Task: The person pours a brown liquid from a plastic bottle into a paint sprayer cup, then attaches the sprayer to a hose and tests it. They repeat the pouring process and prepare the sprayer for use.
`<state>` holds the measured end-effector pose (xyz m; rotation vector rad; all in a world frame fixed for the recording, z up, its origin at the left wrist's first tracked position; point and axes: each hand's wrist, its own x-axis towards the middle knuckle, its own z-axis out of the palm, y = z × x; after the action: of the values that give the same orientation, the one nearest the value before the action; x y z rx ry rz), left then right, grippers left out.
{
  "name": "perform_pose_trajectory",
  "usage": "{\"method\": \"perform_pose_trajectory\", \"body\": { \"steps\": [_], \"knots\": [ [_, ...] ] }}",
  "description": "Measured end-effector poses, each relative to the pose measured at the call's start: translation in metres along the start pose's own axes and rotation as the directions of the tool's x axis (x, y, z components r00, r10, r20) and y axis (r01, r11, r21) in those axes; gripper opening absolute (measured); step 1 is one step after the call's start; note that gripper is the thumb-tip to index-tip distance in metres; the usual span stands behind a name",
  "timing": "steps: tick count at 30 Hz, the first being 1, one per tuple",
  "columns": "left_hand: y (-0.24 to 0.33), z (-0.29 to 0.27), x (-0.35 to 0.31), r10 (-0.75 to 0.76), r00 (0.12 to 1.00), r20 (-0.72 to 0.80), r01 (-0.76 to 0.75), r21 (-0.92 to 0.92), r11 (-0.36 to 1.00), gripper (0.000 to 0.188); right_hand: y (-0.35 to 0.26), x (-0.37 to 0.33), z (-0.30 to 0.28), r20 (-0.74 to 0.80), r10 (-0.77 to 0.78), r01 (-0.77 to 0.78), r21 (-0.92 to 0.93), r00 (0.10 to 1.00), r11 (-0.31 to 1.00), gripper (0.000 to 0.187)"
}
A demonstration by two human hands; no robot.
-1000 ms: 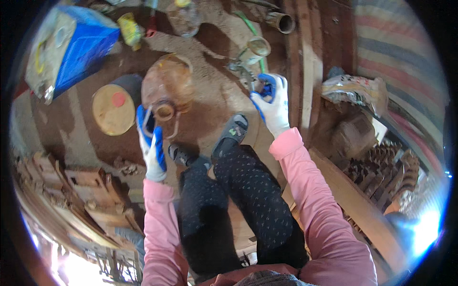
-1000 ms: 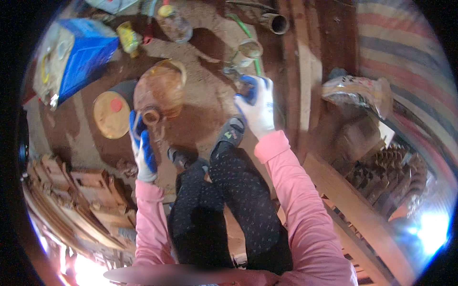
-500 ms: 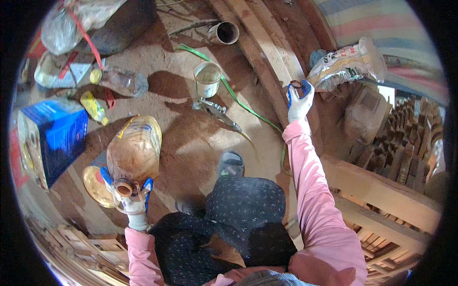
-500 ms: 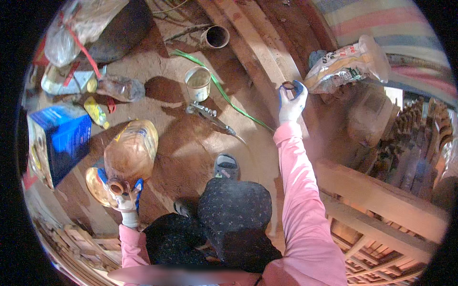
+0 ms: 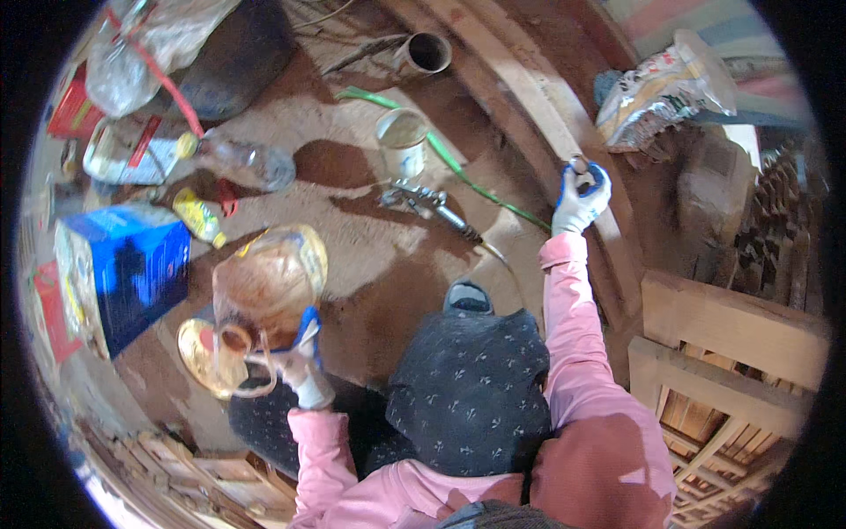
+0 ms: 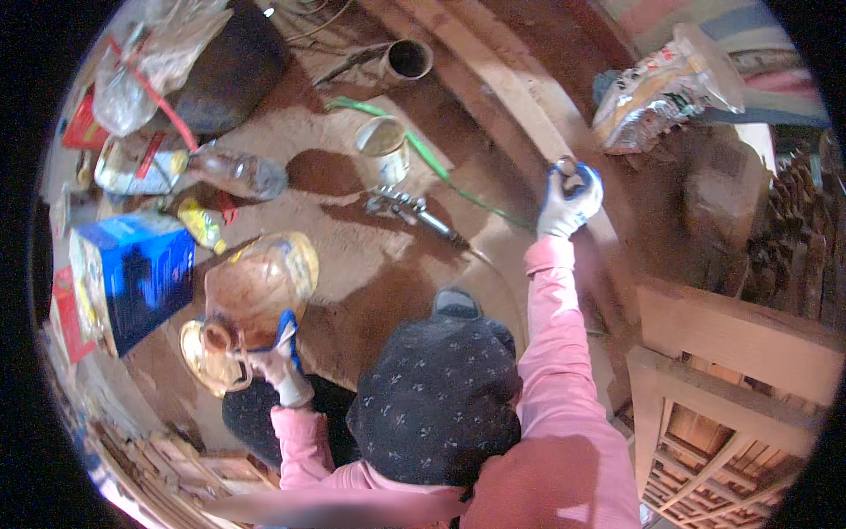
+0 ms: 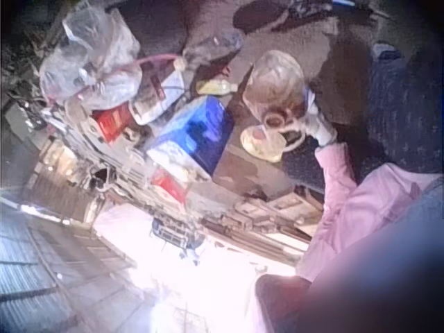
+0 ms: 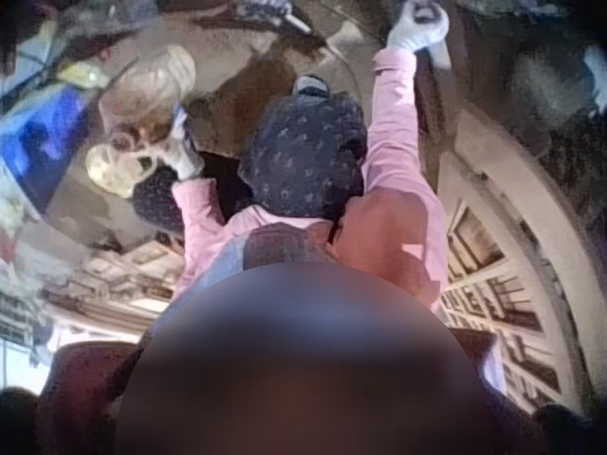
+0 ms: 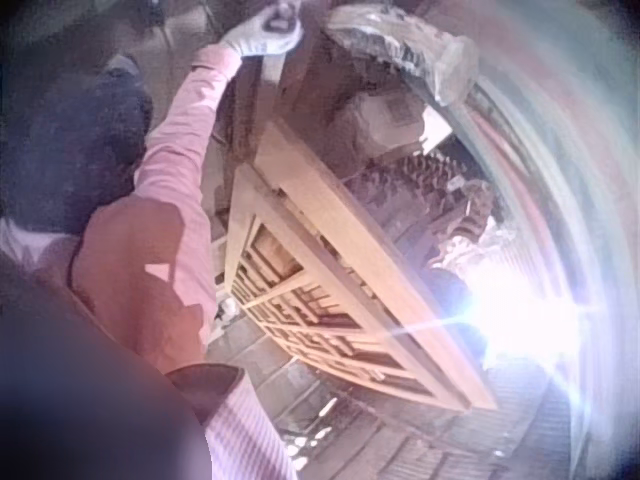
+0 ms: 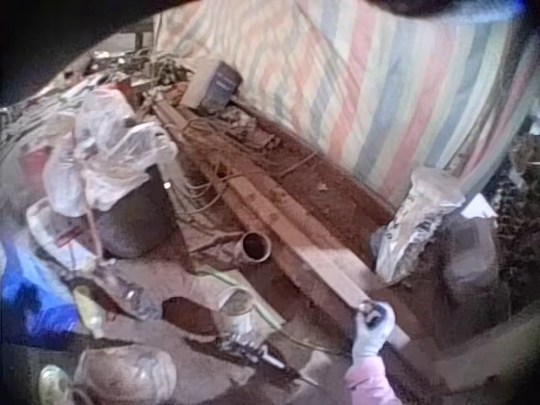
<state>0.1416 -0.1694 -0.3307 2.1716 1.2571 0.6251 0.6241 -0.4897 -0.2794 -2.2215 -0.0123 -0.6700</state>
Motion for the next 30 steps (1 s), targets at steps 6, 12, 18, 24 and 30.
{"method": "perform_pose_trajectory", "body": {
  "steps": [6, 12, 18, 24, 30],
  "knots": [
    [0.104, -0.005, 0.010, -0.265, 0.964, -0.022, 0.174, -0.703, 0.690, 0.128, -0.004, 0.003, -0.014, -0.036, -0.252, 0.245, -0.132, 0.967, 0.961, 0.042],
    [0.149, -0.009, 0.026, -0.216, 0.965, -0.149, 0.111, -0.517, 0.849, 0.143, -0.064, -0.067, -0.015, 0.450, -0.101, -0.040, 0.295, 0.887, 0.955, 0.054],
    [0.122, -0.003, 0.024, -0.257, 0.956, -0.142, 0.220, -0.233, 0.947, 0.148, -0.091, -0.105, 0.038, 0.949, -0.146, 0.203, 0.090, 0.280, 0.975, 0.070],
    [0.118, 0.000, 0.033, -0.312, 0.932, -0.184, 0.244, -0.317, 0.916, 0.147, -0.081, -0.112, 0.073, 0.968, -0.133, 0.208, 0.088, 0.214, 0.974, 0.058],
    [0.111, -0.013, 0.070, 0.045, 0.954, -0.296, -0.027, 0.064, 0.998, 0.147, -0.083, -0.114, 0.071, 0.955, -0.236, 0.164, 0.207, 0.182, 0.964, 0.044]
  ]
}}
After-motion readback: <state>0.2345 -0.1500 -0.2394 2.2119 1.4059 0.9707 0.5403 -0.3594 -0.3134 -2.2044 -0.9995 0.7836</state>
